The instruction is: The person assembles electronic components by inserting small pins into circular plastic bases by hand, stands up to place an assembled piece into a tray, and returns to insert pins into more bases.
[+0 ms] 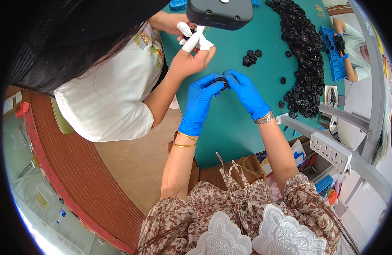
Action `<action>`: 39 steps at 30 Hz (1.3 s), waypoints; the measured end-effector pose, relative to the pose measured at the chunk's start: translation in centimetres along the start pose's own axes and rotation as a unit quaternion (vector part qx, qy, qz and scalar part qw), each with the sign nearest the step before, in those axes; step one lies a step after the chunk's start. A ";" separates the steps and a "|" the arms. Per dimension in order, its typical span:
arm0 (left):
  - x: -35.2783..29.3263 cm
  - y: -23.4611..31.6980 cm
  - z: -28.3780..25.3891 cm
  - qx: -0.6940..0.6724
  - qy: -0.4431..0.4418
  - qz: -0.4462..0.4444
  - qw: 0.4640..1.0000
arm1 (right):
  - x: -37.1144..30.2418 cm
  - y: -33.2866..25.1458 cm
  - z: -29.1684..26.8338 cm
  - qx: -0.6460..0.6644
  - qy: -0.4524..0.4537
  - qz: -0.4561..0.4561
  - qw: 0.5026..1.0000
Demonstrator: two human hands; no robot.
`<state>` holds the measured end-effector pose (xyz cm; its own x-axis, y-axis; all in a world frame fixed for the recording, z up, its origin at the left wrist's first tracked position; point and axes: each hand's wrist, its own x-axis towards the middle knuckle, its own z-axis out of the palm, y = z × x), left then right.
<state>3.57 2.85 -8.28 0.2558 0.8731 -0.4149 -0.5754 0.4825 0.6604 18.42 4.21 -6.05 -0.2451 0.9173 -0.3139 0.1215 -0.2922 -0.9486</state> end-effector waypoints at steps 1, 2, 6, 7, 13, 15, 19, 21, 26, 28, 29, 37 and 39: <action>-0.1 0.1 -0.1 0.011 -0.014 0.007 1.000 | -0.1 -0.1 0.0 0.010 -0.013 0.018 1.000; -0.2 0.2 -0.1 0.025 -0.026 0.007 0.999 | -0.2 -0.1 0.0 0.020 -0.026 0.037 0.999; -0.9 0.3 0.1 0.028 -0.016 0.026 0.999 | -0.5 -0.2 -0.1 0.059 -0.061 0.048 0.995; -1.0 0.3 0.2 0.023 -0.023 0.048 0.998 | -0.6 -0.3 -0.1 0.130 -0.071 0.078 0.986; -2.0 1.7 0.9 0.097 -0.075 0.151 0.981 | -1.4 -1.1 -0.6 0.333 -0.114 0.135 0.926; -2.3 2.3 1.2 0.138 -0.098 0.185 0.968 | -1.7 -1.8 -0.7 0.353 -0.138 0.139 0.915; -3.0 3.8 1.5 0.244 -0.074 0.260 0.931 | -3.0 -4.1 -0.7 0.162 -0.030 -0.081 0.983; -3.4 4.4 1.6 0.261 -0.064 0.279 0.922 | -3.6 -5.6 -1.0 0.112 -0.003 -0.133 0.985; -4.1 5.4 2.1 0.305 -0.082 0.312 0.896 | -4.2 -8.2 -1.2 -0.265 0.008 -0.261 0.928; -4.2 5.8 2.2 0.320 -0.092 0.338 0.880 | -4.1 -8.5 -1.2 -0.277 0.011 -0.298 0.913; -4.3 6.1 2.3 0.343 -0.101 0.356 0.863 | -4.1 -8.6 -1.3 -0.291 0.014 -0.326 0.899; -7.1 8.9 2.7 0.520 -0.166 0.509 0.666 | -5.2 -8.9 -1.9 -0.335 -0.055 -0.403 0.850; -8.1 9.5 3.0 0.558 -0.230 0.559 0.569 | -5.3 -9.0 -2.0 -0.307 -0.078 -0.449 0.836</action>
<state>-1.67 0.54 3.21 0.5386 0.4796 0.6927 0.2060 -0.8722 0.4437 20.55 2.48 4.22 -0.6191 0.6321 0.4660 0.2804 0.7322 -0.6207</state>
